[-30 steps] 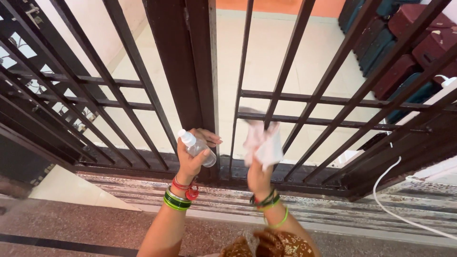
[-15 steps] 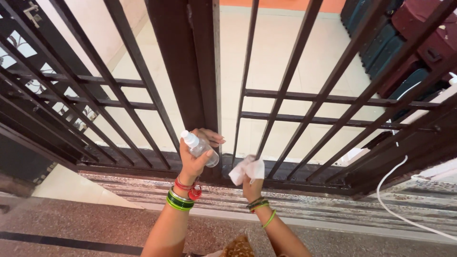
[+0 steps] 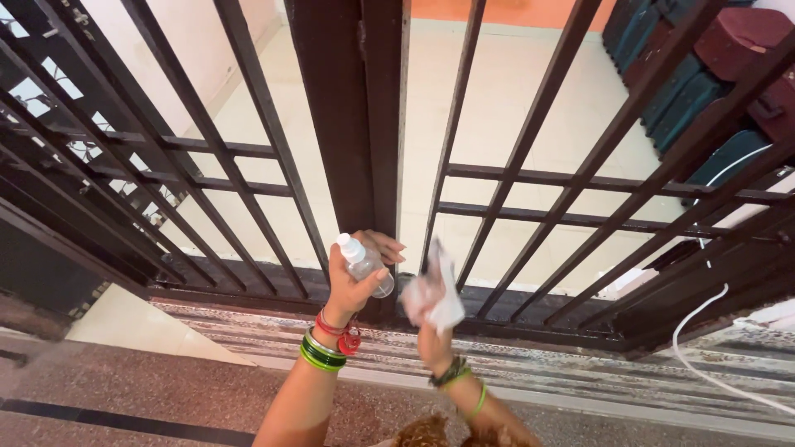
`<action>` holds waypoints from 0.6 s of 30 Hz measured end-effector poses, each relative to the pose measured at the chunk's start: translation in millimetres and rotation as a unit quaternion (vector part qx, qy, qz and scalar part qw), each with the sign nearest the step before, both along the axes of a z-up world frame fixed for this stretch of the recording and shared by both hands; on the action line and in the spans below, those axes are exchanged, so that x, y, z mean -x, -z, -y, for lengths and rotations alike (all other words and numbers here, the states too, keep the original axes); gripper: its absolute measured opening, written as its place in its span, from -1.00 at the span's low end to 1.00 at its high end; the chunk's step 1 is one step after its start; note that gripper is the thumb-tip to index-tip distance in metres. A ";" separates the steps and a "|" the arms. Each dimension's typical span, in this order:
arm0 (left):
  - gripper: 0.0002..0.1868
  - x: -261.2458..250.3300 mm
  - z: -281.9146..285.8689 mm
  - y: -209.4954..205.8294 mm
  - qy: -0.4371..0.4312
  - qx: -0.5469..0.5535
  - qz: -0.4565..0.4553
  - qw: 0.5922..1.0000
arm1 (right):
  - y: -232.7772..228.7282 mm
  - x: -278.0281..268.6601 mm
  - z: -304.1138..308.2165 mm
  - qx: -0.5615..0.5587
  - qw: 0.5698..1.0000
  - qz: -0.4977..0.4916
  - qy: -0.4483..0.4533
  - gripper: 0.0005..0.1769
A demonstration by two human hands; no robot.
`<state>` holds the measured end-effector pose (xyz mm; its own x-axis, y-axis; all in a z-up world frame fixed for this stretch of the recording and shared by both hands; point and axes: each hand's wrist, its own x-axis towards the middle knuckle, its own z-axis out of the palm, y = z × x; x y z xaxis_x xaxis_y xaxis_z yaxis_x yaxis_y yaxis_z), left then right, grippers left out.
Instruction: The person cleans a dark brown metal railing using a spray bottle and a white cloth. They repeatedly spray the cleaning solution onto the horizontal bars and wipe them down with the cloth, moving systematically along the railing.
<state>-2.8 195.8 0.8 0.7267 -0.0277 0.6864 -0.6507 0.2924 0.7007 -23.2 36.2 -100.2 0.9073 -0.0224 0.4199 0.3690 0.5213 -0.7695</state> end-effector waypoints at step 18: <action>-0.65 -0.8 -1.3 2.4 0.021 0.004 -0.005 1.000 | 147.2 -78.6 -3.7 0.208 0.976 0.014 0.068 -0.62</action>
